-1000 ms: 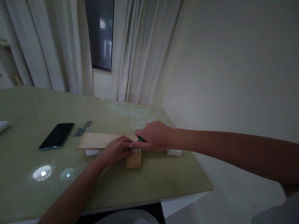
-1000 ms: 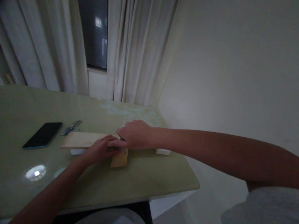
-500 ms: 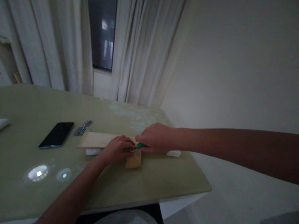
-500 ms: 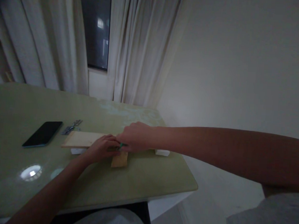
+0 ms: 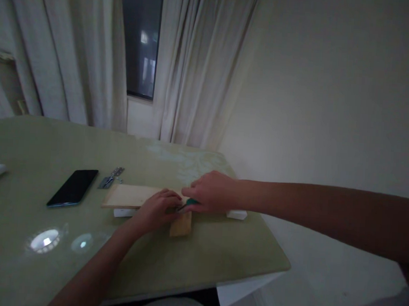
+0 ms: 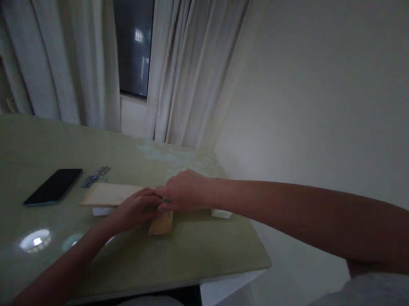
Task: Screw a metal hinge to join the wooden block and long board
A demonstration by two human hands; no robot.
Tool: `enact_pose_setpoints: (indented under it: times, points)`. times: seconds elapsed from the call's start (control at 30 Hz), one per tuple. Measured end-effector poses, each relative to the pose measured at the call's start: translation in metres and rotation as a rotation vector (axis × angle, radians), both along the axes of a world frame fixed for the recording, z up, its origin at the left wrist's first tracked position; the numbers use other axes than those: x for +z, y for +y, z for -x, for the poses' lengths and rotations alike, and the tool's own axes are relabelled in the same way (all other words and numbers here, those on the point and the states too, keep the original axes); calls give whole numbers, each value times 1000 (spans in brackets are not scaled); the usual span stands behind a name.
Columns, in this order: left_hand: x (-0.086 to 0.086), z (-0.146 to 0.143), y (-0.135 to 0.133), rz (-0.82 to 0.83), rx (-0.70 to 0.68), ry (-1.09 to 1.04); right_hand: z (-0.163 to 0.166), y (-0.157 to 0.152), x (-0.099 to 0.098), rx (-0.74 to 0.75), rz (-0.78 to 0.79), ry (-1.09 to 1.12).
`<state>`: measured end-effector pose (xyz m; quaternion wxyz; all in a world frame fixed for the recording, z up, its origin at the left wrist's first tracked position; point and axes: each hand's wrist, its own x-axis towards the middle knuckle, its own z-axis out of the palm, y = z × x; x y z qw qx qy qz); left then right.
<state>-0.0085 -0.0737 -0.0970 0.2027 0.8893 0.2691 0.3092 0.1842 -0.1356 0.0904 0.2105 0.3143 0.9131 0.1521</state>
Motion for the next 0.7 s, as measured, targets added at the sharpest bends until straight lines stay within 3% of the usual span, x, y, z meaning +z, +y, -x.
enact_pose_setpoints:
  times: [0.07,0.13,0.3,0.4,0.5,0.6,0.7]
  points:
    - [3,4,-15,92,133,-86,-4,2,-5,-210,-56,66]
    - [-3,8,-32,219,292,-143,-8,2,-11,-264,-85,91]
    - [-47,11,-57,505,423,-261,-14,-7,-19,-77,-40,252]
    - [-61,0,-59,587,395,-358,-14,-11,-28,8,-57,422]
    - [-58,-14,-57,640,381,-442,-12,-13,-46,49,-106,571]
    - [-50,-21,-52,662,417,-467,-12,-14,-62,16,-270,620]
    - [-46,-21,-50,698,424,-495,-13,-15,-65,-17,-352,647]
